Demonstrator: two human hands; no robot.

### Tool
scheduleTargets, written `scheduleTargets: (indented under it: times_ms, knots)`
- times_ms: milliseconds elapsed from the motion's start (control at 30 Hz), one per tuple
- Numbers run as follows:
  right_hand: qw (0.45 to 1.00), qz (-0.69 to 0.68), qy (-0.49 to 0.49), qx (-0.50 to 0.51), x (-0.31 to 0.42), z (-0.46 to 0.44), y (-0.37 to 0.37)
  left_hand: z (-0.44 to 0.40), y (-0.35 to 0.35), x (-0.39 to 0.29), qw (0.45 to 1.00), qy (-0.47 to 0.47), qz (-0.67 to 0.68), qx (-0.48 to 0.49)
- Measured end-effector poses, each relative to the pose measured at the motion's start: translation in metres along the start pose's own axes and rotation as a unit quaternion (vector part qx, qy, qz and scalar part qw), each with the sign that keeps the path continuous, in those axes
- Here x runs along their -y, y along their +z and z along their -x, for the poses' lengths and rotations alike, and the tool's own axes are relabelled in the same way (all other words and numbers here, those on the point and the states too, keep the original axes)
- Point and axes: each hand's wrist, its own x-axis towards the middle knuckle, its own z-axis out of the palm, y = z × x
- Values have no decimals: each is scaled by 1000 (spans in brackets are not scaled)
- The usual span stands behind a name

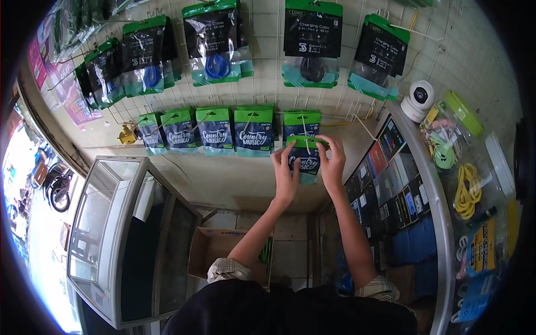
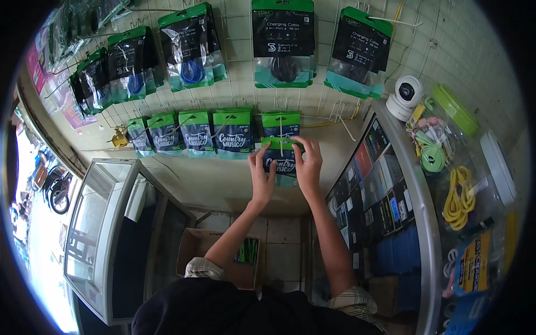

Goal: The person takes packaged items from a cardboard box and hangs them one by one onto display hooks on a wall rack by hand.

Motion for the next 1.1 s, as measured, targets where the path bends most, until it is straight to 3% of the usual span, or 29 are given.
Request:
scheduleTargets:
  times_ms: [133, 267, 467, 667, 733, 867, 933, 1100]
  knots:
    - [999, 20, -41, 6, -22, -13, 15, -14, 17, 15, 1000, -16, -22, -5]
    - [999, -22, -4, 42, -39, -22, 30, -28, 26, 26, 995, 18, -95, -2]
    - [997, 45, -34, 42, -48, -21, 38, -33, 28, 33, 993, 12, -114, 11]
    - [997, 71, -3, -30, -30, 24, 32, -5, -6, 19, 994, 13, -103, 34]
    - [996, 61, 59, -36, -25, 63, 32, 19, -33, 14, 995, 10, -57, 87]
    - [989, 75, 106, 70, -12, 154, 47, 88, -86, 38, 991, -99, -33, 87]
    - [976, 40, 189, 100, 4, 197, 60, 121, -118, 54, 983, -170, -11, 63]
    - [956, 0, 180, 232, 37, 274, 101, 195, -198, 102, 948, -303, -83, 49]
